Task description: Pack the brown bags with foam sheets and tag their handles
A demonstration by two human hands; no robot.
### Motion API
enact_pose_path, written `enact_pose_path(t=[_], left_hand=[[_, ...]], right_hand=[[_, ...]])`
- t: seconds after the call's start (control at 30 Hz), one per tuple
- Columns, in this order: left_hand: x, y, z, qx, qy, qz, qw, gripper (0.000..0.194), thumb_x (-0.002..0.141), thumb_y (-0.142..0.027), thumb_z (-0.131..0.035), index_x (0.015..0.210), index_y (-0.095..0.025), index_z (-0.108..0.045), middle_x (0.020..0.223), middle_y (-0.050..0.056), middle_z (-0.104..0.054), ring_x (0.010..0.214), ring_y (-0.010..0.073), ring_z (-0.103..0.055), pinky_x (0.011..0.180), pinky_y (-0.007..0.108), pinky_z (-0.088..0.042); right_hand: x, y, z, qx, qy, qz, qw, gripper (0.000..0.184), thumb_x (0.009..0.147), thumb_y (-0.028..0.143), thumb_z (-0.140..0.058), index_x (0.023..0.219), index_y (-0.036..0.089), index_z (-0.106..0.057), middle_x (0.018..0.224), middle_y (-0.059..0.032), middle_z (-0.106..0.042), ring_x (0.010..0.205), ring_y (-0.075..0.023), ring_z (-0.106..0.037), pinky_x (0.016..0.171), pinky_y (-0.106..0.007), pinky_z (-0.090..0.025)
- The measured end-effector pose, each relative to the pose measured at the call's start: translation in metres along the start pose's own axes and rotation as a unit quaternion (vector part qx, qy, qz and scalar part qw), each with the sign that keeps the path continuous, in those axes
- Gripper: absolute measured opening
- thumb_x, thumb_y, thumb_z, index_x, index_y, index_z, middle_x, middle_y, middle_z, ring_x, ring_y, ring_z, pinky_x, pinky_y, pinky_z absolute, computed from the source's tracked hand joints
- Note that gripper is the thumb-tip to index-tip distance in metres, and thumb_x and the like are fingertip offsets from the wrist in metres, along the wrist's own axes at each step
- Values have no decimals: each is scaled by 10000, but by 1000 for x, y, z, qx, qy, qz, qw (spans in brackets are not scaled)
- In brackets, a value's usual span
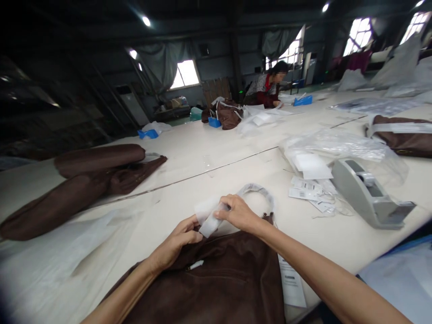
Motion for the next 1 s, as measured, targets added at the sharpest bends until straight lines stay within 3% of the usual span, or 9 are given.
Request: enact_pose_path(t=[0.2, 0.27, 0.3, 0.37, 0.43, 0.57, 0.67, 0.83, 1.0], left_hand=[[4, 14, 6, -37, -75, 24, 996, 453, 735, -445, -784, 1064, -151, -681, 963, 57, -687, 880, 229, -593, 771, 286, -440], [4, 17, 2, -66, -59, 35, 995, 429, 708, -422, -811, 1012, -145, -691, 907, 47, -682, 791, 188, -574, 704, 255, -414], [4, 16, 1, -76, -53, 34, 995, 420, 701, -410, -818, 1001, -143, -694, 885, 44, -678, 765, 174, -562, 688, 247, -403], [3, 10, -2, -88, -41, 25, 995, 403, 705, -391, -815, 998, -138, -700, 872, 45, -672, 768, 168, -552, 696, 243, -398], [2, 3, -4, -90, -29, 14, 995, 374, 722, -374, -801, 997, -138, -707, 889, 47, -668, 796, 170, -548, 716, 243, -400], [3, 0, -5, -93, -28, 15, 995, 293, 714, -323, -795, 919, -131, -712, 835, 31, -652, 761, 154, -534, 706, 234, -393], [4, 2, -7, -106, -22, 21, 994, 258, 706, -296, -791, 878, -122, -710, 799, 25, -638, 737, 149, -529, 683, 233, -396], [5, 1, -9, -122, -14, 7, 992, 222, 724, -271, -768, 876, -122, -704, 840, 28, -649, 751, 148, -549, 691, 234, -428], [0, -1, 1, -158, -70, -39, 984, 251, 723, -244, -771, 917, -137, -653, 823, 15, -658, 741, 139, -582, 684, 225, -451]], right_hand=[[-5, -2, 4, 12, -35, -14, 999, 212, 787, 347, -681, 674, 199, -580, 682, 29, -528, 735, -164, -478, 683, -270, -359], [-3, -4, 10, 27, -13, -28, 999, 235, 723, 368, -770, 826, 204, -638, 754, 28, -578, 764, -167, -516, 708, -269, -389], [0, -8, 13, 38, 4, -44, 998, 366, 661, 361, -826, 945, 208, -654, 812, 23, -610, 791, -172, -542, 732, -273, -409], [8, -15, 20, 65, 51, -81, 993, 695, 535, 314, -905, 1165, 218, -629, 958, -5, -665, 864, -190, -591, 795, -290, -445], [17, -17, 20, 80, 124, -103, 984, 814, 486, 278, -923, 1239, 218, -621, 1076, -42, -687, 967, -216, -612, 864, -312, -456], [21, -8, -6, 31, 339, -110, 934, 639, 587, 303, -878, 1183, 204, -671, 1146, -43, -687, 1083, -242, -597, 912, -321, -454], [16, -2, -23, 12, 413, -105, 904, 599, 619, 294, -862, 1183, 219, -673, 1096, -7, -698, 1006, -215, -615, 864, -295, -468], [11, -3, -25, 102, 365, -110, 919, 428, 683, 333, -837, 1064, 191, -705, 953, -4, -708, 899, -184, -622, 824, -281, -470], [4, -10, -9, 129, 274, -117, 946, 261, 716, 361, -837, 870, 190, -715, 799, 18, -645, 761, -140, -569, 725, -248, -436]])
Point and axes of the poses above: each hand's wrist, its own x-axis towards the middle knuckle, its own z-axis out of the back of the hand, y = z × x, the point moved 10 cm from there along x, towards the middle knuckle
